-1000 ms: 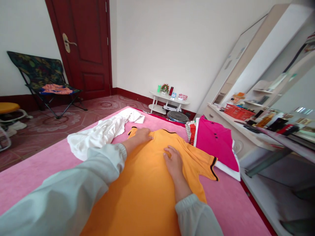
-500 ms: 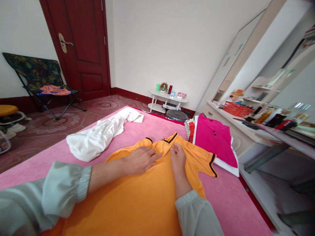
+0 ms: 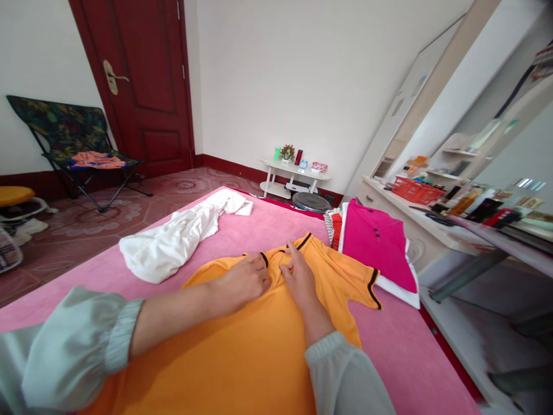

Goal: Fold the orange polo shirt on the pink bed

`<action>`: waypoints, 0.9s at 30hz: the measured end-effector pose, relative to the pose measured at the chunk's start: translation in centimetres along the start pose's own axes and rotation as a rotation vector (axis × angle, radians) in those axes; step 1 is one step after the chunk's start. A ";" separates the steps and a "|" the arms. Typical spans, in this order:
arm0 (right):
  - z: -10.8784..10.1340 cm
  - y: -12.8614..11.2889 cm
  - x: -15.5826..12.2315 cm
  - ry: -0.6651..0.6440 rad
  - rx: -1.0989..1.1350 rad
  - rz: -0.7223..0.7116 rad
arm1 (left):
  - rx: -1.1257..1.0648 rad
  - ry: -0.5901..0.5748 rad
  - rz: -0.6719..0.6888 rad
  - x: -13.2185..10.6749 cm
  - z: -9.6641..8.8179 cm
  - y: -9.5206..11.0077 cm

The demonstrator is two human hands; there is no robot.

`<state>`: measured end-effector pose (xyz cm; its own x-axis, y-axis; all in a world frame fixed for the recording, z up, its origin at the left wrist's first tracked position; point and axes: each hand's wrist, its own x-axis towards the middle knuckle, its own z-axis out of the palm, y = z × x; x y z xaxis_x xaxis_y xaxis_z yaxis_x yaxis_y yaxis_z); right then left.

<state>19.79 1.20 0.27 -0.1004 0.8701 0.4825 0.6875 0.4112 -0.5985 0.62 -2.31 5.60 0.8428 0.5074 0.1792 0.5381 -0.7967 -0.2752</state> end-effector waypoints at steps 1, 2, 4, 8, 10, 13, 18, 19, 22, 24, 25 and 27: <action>0.0 0.1 0.0 -0.030 -0.041 0.024 | 0.008 -0.021 -0.035 -0.1 -0.1 0.2; 0.1 0.2 -0.1 -0.052 -0.078 0.044 | 0.012 -0.047 -0.089 -0.2 -0.3 0.2; 0.1 0.5 -0.1 -0.077 -0.123 0.073 | 0.006 -0.091 -0.199 -0.6 -0.7 0.0; -0.1 0.4 -0.1 -0.012 -0.095 0.072 | -0.075 -0.044 -0.159 -2.1 -1.7 -0.3; -0.2 0.2 -0.1 -0.003 -0.091 0.037 | -0.121 -0.008 -0.073 -3.0 -2.2 0.1; -0.2 -0.4 -0.1 -0.082 -0.171 0.010 | -0.142 -0.022 -0.043 -3.8 -2.6 1.0; -0.2 -0.9 -0.2 -0.113 -0.296 0.061 | -0.140 -0.116 -0.174 -3.9 -2.7 1.5; -0.1 -0.9 -0.2 -0.111 -0.299 0.068 | -0.142 -0.140 -0.220 -3.9 -2.7 1.4; 0.0 -0.4 -0.1 -0.073 -0.220 0.091 | -0.158 -0.190 -0.324 -4.3 -2.4 1.0; 0.0 0.1 0.1 0.041 -0.088 0.091 | -0.169 -0.156 -0.338 -4.8 -2.4 0.7; 0.0 0.3 0.2 0.123 -0.009 0.085 | -0.173 -0.115 -0.332 -5.1 -2.4 0.5; -0.1 0.7 0.4 0.284 0.147 0.083 | -0.189 -0.025 -0.287 -5.4 -2.5 0.3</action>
<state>20.27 1.76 0.09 0.1710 0.8002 0.5749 0.5716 0.3947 -0.7194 -3.82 -6.13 6.93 0.6579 0.7261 0.2001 0.7455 -0.6655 -0.0365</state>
